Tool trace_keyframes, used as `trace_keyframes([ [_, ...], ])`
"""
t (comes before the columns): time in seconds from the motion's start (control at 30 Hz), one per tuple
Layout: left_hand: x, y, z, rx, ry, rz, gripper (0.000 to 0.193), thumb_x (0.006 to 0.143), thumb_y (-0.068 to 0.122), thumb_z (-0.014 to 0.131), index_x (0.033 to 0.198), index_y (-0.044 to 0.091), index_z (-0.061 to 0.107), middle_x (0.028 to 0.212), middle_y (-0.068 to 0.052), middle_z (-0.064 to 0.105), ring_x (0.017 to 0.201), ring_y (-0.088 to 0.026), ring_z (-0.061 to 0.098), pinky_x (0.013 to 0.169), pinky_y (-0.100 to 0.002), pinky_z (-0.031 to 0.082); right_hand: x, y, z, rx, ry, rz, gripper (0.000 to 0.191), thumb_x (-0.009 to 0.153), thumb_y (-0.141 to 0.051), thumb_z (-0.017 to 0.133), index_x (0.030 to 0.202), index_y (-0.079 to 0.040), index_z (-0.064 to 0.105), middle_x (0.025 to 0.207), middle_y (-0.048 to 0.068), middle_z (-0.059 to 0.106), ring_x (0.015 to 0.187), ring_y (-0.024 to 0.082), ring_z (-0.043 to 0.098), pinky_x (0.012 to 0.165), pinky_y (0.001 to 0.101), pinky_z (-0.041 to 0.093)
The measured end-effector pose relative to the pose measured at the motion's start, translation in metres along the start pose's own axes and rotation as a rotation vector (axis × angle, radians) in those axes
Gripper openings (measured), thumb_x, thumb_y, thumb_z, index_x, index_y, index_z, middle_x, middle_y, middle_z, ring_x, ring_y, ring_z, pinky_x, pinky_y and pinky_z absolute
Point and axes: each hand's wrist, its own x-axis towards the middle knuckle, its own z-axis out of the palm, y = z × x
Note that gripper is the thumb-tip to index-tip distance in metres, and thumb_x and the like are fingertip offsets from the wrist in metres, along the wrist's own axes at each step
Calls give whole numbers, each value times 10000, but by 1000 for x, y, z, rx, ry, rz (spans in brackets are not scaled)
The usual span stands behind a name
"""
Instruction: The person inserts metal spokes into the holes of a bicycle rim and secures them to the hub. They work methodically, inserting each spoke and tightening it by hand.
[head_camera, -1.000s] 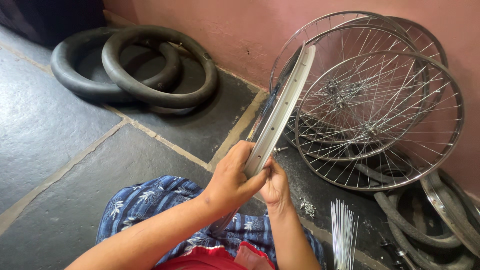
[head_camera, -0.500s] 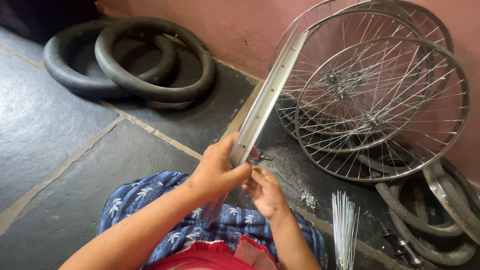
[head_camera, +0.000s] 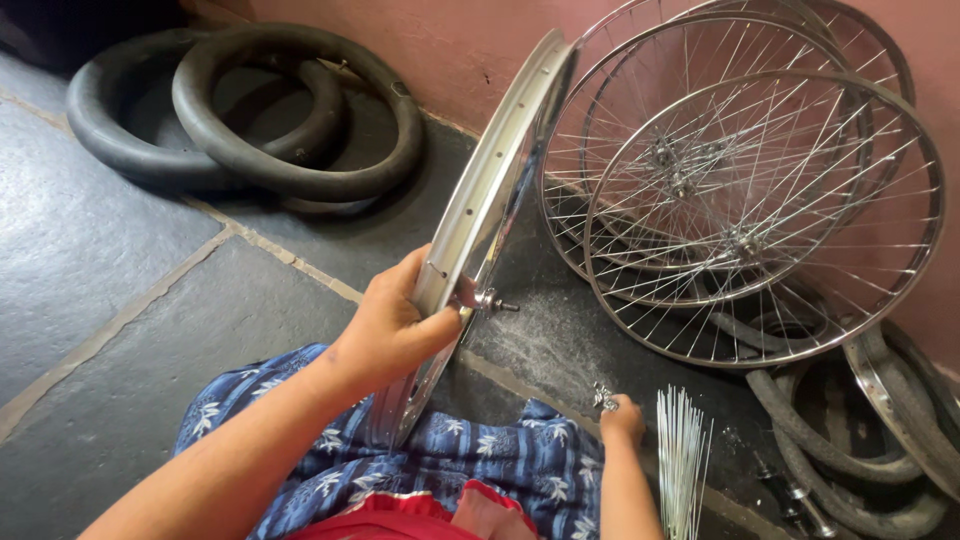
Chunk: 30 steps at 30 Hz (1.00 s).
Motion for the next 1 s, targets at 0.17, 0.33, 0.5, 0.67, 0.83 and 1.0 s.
trace_keyframes([
  [0.17, -3, 3, 7, 29, -30, -72, 406, 794, 86, 629, 1195, 22, 639, 936, -47, 729, 818, -109, 672, 727, -288, 572, 6, -5, 8, -198, -150, -51, 350, 862, -145, 662, 1181, -276, 725, 1354, 20, 614, 1247, 342, 563, 1010, 460, 507],
  [0.33, 0, 6, 14, 61, -10, -89, 521, 743, 106, 622, 1263, 77, 595, 926, -27, 763, 801, -109, 698, 721, -294, 579, 15, -1, 14, -238, -131, -129, 231, 996, -220, 568, 1162, -251, 726, 1284, 74, 648, 1218, 347, 614, 1000, 468, 531],
  [0.5, 0, 4, 16, 176, -27, -36, 361, 774, 129, 644, 1124, 44, 661, 883, -64, 765, 813, -142, 727, 771, -304, 590, 23, 2, 16, -296, -223, -40, 233, 925, -183, 653, 1142, -232, 720, 1268, 96, 650, 1201, 358, 640, 976, 463, 553],
  [0.67, -2, 3, 15, 116, -29, -38, 441, 762, 129, 639, 1196, 51, 639, 917, -50, 768, 833, -137, 717, 759, -304, 584, 19, 0, 15, -288, -190, -12, 255, 902, -156, 679, 1150, -211, 696, 1257, 97, 652, 1192, 365, 642, 951, 469, 554],
  [0.83, -2, 3, 16, 72, -16, -92, 525, 738, 126, 627, 1260, 77, 603, 926, -37, 769, 802, -129, 710, 720, -309, 585, 17, -1, 12, -192, -129, 24, 192, 1025, -215, 556, 1104, -220, 731, 1261, 91, 700, 1161, 369, 672, 933, 484, 555],
  [1.0, 1, 1, 18, 112, -4, -42, 391, 751, 126, 640, 1137, 65, 640, 890, -49, 760, 790, -134, 726, 721, -316, 592, 19, -5, 12, -147, -45, 85, 189, 963, -238, 600, 1111, -198, 710, 1176, 115, 718, 1094, 369, 671, 862, 498, 547],
])
